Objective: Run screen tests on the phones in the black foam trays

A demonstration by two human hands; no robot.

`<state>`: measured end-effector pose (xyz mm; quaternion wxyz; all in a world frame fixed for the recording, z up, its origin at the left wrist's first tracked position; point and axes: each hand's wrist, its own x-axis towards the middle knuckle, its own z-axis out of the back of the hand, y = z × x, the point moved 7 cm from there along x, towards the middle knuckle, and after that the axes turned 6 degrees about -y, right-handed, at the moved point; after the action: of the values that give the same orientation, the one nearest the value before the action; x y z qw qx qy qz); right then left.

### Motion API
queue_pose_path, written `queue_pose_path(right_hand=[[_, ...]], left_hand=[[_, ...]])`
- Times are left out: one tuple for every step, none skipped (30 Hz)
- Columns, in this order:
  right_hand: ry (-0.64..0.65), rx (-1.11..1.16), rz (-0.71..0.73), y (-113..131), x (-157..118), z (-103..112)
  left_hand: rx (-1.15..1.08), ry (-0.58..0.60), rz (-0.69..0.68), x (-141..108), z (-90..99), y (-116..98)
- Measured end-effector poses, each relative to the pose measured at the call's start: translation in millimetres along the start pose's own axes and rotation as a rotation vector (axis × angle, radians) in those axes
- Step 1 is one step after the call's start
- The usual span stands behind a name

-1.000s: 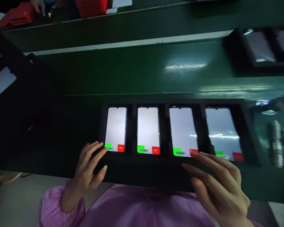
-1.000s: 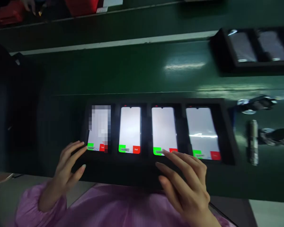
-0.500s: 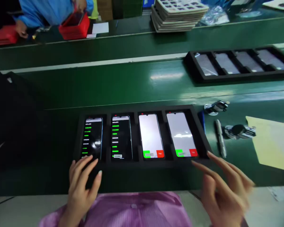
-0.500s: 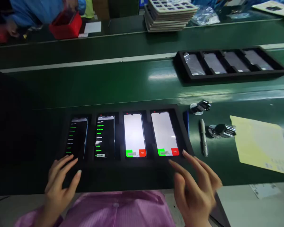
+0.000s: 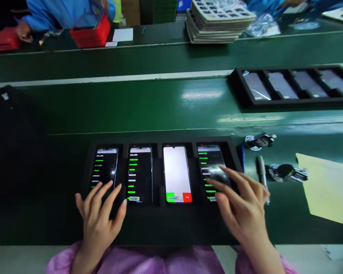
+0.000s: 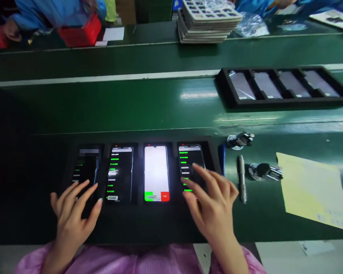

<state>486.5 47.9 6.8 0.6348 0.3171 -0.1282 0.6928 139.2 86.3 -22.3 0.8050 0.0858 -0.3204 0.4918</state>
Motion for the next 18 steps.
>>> queue_pose_path(right_hand=[[0.008, -0.046, -0.01, -13, 2, 1], [0.016, -0.083, -0.017, -24, 3, 0], [0.026, -0.107, -0.02, -33, 5, -2], [0.034, -0.12, -0.019, -41, 6, -5], [0.04, -0.129, -0.019, -47, 8, -9], [0.049, -0.136, -0.019, -52, 10, -13], [0.059, -0.14, -0.015, -55, 12, -17], [0.067, -0.14, -0.009, -56, 15, -21], [0.076, -0.134, -0.004, -56, 19, -25], [0.077, -0.118, 0.005, -53, 24, -29], [0.077, -0.089, 0.021, -48, 29, -33], [0.083, -0.05, 0.046, -40, 34, -38], [0.096, -0.017, 0.078, -31, 38, -43], [0.107, 0.01, 0.121, -22, 42, -47], [0.12, 0.03, 0.17, -12, 45, -51], [0.126, 0.047, 0.21, -4, 47, -54], [0.12, 0.063, 0.231, 0, 48, -54], [0.094, 0.085, 0.232, 2, 48, -52]], left_hand=[[0.017, -0.015, 0.005, 1, -3.6, 4], [0.032, -0.026, 0.009, 1, -7.3, 8], [0.044, -0.033, 0.011, 2, -10.6, 11], [0.051, -0.037, 0.013, 3, -13.2, 14], [0.052, -0.04, 0.016, 4, -14.7, 16], [0.049, -0.038, 0.022, 4, -15.3, 17], [0.045, -0.03, 0.03, 5, -15.2, 18], [0.041, -0.012, 0.041, 6, -14.7, 18], [0.038, 0.013, 0.056, 7, -14.1, 18], [0.041, 0.048, 0.073, 9, -13.8, 18], [0.05, 0.086, 0.092, 12, -13.8, 17], [0.065, 0.125, 0.112, 16, -14.3, 16], [0.084, 0.162, 0.129, 21, -15.4, 16], [0.102, 0.195, 0.143, 26, -17.3, 15], [0.115, 0.223, 0.151, 32, -19.8, 13], [0.122, 0.246, 0.151, 39, -22.9, 12], [0.123, 0.264, 0.147, 45, -26.2, 10], [0.122, 0.276, 0.14, 51, -29.5, 9]])
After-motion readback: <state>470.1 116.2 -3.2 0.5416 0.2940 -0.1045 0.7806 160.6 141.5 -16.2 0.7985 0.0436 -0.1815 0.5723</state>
